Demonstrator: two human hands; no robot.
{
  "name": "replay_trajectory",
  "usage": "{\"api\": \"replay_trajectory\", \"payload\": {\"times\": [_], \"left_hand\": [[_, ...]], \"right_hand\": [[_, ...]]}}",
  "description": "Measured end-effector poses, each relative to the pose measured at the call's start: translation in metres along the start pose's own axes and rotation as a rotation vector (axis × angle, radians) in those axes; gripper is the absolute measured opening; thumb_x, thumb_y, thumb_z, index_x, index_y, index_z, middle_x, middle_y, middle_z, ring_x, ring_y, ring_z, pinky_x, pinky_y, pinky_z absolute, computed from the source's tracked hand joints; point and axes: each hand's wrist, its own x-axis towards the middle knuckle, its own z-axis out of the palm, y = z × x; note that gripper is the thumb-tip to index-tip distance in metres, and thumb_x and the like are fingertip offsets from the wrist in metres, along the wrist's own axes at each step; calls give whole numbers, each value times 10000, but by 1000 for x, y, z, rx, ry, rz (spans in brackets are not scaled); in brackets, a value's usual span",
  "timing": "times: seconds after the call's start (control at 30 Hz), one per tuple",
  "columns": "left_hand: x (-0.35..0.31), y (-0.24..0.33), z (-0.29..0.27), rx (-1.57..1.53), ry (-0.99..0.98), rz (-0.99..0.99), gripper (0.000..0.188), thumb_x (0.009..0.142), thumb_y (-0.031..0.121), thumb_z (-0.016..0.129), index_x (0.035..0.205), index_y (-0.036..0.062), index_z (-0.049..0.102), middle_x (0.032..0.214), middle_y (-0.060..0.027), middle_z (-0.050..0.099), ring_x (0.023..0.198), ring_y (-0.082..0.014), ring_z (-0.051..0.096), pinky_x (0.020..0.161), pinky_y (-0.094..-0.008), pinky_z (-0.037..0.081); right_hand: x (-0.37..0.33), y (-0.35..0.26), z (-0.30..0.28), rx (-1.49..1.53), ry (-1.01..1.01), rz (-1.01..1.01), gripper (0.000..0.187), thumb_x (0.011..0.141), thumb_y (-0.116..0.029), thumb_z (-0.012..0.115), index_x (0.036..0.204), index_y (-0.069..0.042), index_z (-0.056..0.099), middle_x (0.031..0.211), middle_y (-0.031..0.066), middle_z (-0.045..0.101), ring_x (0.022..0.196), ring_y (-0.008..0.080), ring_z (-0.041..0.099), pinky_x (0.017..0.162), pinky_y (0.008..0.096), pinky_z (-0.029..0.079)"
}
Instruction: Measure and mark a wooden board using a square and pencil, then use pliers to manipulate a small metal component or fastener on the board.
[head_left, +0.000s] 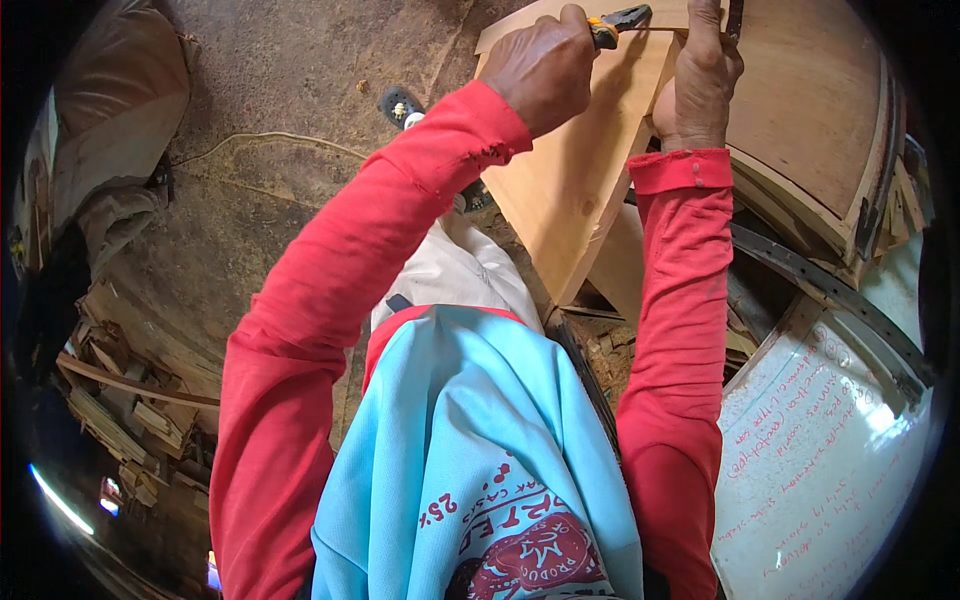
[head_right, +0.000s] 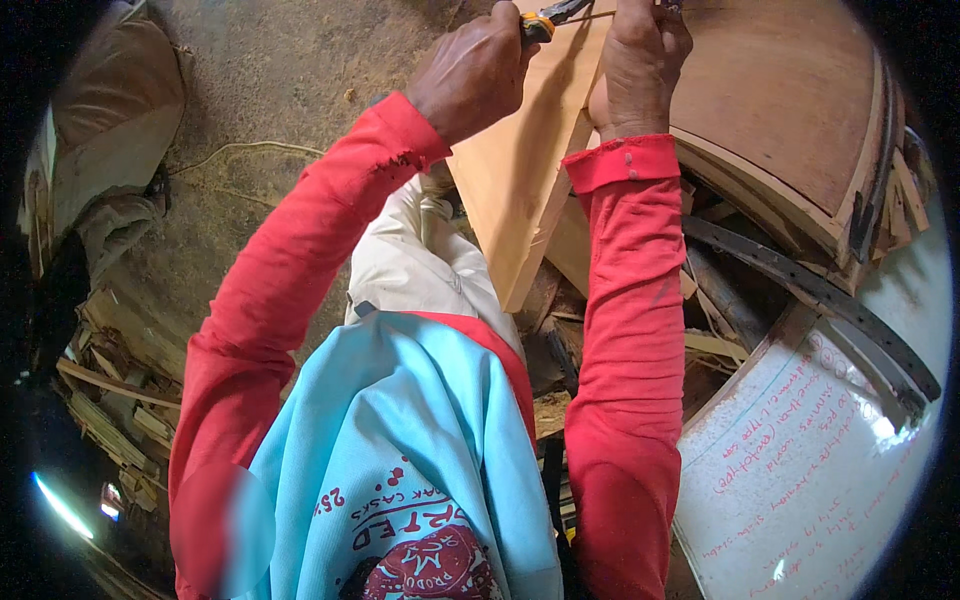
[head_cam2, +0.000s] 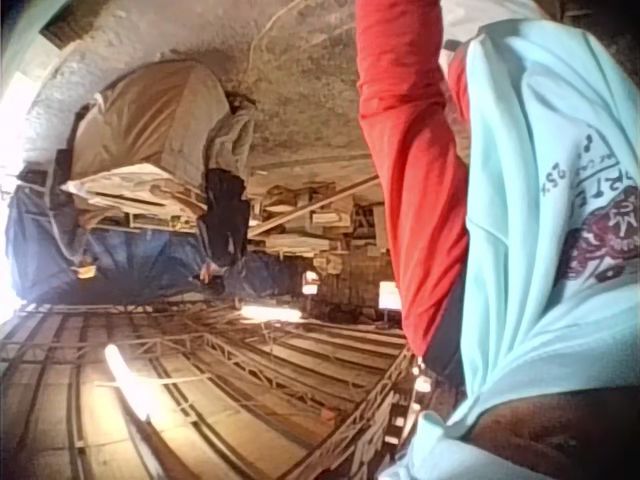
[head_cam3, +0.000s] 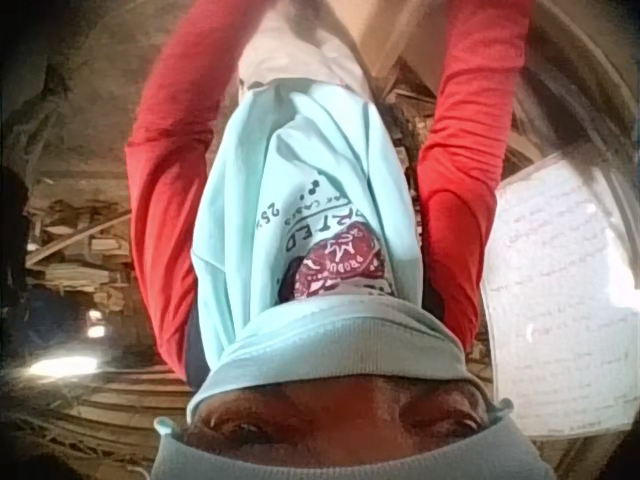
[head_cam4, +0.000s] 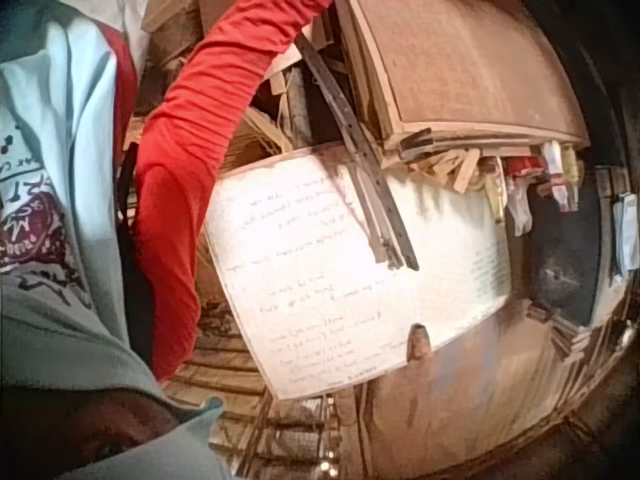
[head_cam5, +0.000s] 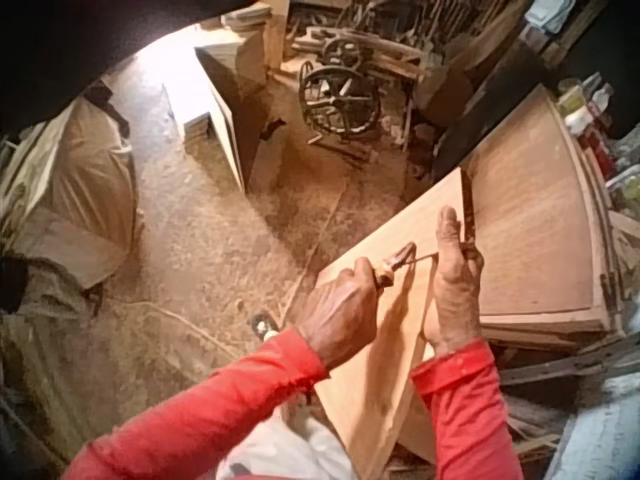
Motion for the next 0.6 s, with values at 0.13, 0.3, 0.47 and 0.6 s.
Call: {"api": "replay_trajectory", "payload": {"times": [0.13, 0.3, 0.47, 0.6], "left_hand": [[10, -25, -15, 154, 74, 194, 164, 919, 68, 547, 1022, -56, 513, 836, -307, 659, 714, -451, 694, 591, -503, 558], [39, -39, -30, 408, -62, 205, 189, 913, 76, 586, 1043, -54, 545, 875, -290, 674, 752, -418, 718, 628, -495, 575], [40, -69, -47, 467, 31, 319, 210, 936, 134, 607, 1060, -30, 565, 942, -273, 691, 779, -422, 713, 646, -494, 569], [12, -83, -47, 41, -147, -77, 234, 932, 183, 635, 1032, -12, 554, 898, -213, 664, 754, -380, 681, 656, -491, 547]], "right_hand": [[-9, -7, 7, 164, -194, -15, 263, 1043, -350, 611, 1034, -89, 643, 941, 28, 651, 853, 141, 634, 759, 287, 505], [27, 49, -66, -198, -505, -26, 471, 980, -248, 729, 1318, 39, 571, 1277, 109, 644, 1147, 186, 614, 1036, 335, 478], [-21, 57, -44, -464, -330, -382, 192, 952, -95, 682, 1101, 25, 679, 936, 31, 687, 845, 131, 609, 786, 311, 499], [-23, 40, -42, -554, -356, -299, 319, 931, -117, 682, 1211, 26, 626, 999, 176, 725, 901, 320, 706, 834, 424, 540]]}}
